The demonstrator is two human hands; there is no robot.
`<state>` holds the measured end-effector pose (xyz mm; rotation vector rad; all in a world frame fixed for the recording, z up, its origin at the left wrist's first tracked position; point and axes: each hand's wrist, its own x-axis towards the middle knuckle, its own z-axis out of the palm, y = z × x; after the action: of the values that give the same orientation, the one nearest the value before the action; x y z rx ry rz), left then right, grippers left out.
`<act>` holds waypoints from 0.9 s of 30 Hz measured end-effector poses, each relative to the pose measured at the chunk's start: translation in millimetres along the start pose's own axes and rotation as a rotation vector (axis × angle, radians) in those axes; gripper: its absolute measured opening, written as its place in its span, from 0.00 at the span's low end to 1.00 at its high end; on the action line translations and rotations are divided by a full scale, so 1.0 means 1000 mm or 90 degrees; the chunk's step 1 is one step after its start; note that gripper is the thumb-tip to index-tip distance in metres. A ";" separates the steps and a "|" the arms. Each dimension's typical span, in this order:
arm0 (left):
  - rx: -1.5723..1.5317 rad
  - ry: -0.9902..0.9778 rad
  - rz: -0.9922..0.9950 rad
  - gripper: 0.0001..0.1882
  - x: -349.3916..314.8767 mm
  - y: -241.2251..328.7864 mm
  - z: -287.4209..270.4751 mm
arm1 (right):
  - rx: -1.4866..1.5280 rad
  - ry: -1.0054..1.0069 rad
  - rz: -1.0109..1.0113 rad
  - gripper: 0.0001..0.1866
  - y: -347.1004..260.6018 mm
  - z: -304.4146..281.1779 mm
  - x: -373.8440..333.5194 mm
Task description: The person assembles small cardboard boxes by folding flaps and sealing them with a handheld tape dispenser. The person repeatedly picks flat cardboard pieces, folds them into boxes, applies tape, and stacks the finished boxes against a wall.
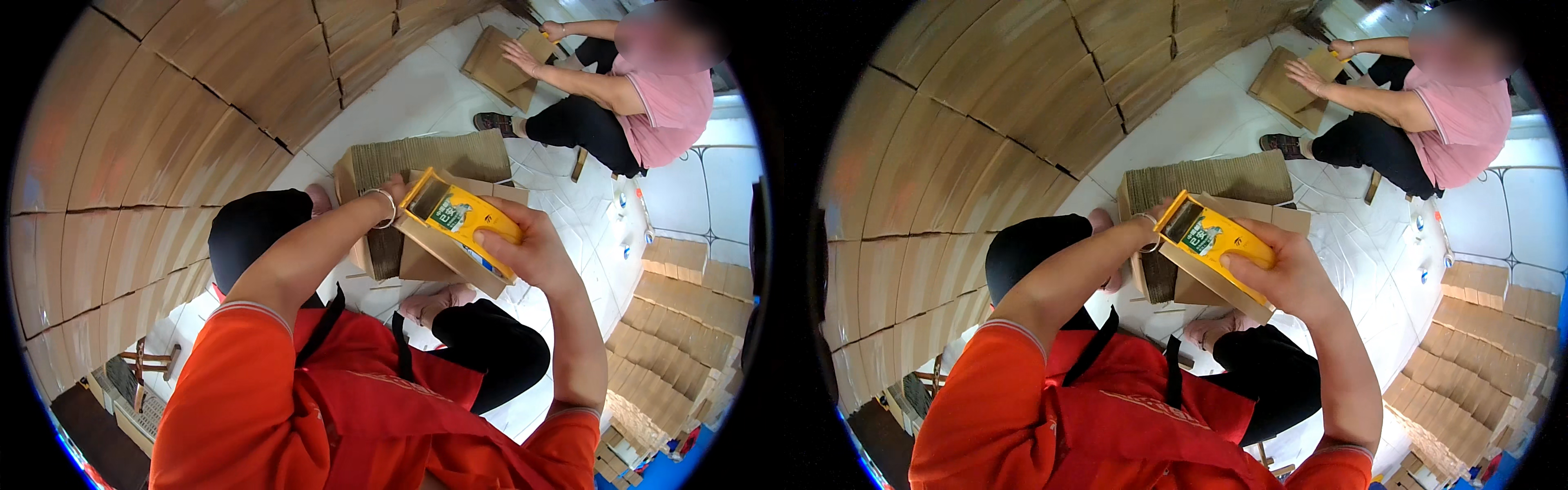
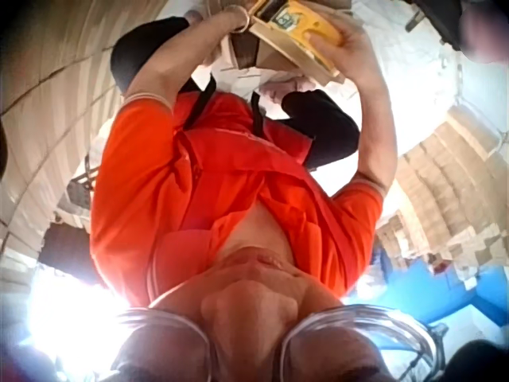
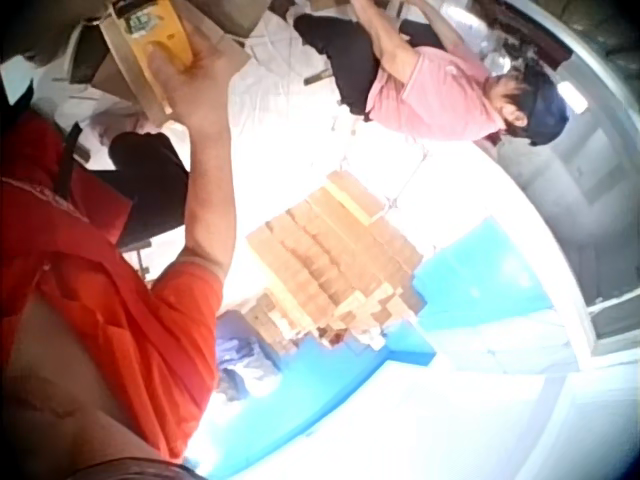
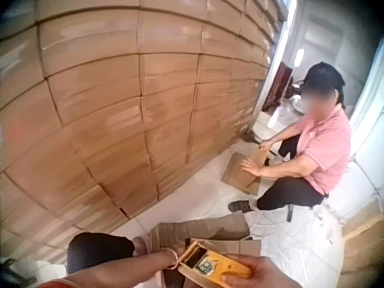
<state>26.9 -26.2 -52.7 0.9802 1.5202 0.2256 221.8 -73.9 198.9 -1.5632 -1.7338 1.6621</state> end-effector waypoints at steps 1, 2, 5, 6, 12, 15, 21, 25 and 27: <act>0.212 0.001 0.057 0.29 0.007 -0.006 -0.005 | 0.001 0.002 -0.007 0.27 0.000 0.001 0.000; 0.410 -0.003 0.130 0.32 0.005 -0.003 -0.012 | 0.002 0.005 -0.013 0.26 0.002 0.000 0.001; 0.480 -0.187 0.550 0.55 -0.020 0.017 -0.057 | -0.011 0.014 -0.033 0.24 0.007 -0.002 -0.002; 0.445 -0.296 0.588 0.61 -0.046 0.045 -0.076 | -0.015 0.018 -0.036 0.23 0.009 -0.004 -0.004; -0.009 -0.481 0.451 0.71 -0.094 0.078 -0.078 | -0.147 0.010 -0.023 0.26 0.007 -0.007 0.003; 0.027 -0.471 0.512 0.58 -0.089 0.075 -0.073 | -0.117 0.014 -0.074 0.29 0.021 -0.007 0.000; 0.242 -0.304 0.523 0.56 -0.094 0.076 -0.079 | 0.026 -0.071 0.003 0.25 0.027 -0.036 -0.027; 0.274 -0.294 0.439 0.55 -0.103 0.087 -0.079 | -0.004 0.008 0.010 0.27 0.096 -0.093 -0.108; 0.330 -0.268 0.450 0.54 -0.107 0.094 -0.077 | -0.002 0.074 0.116 0.26 0.125 -0.111 -0.153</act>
<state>-12.3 -10.7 104.1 1.8386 0.8069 0.1062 428.1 -167.7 198.0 -1.8276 -1.5781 1.6132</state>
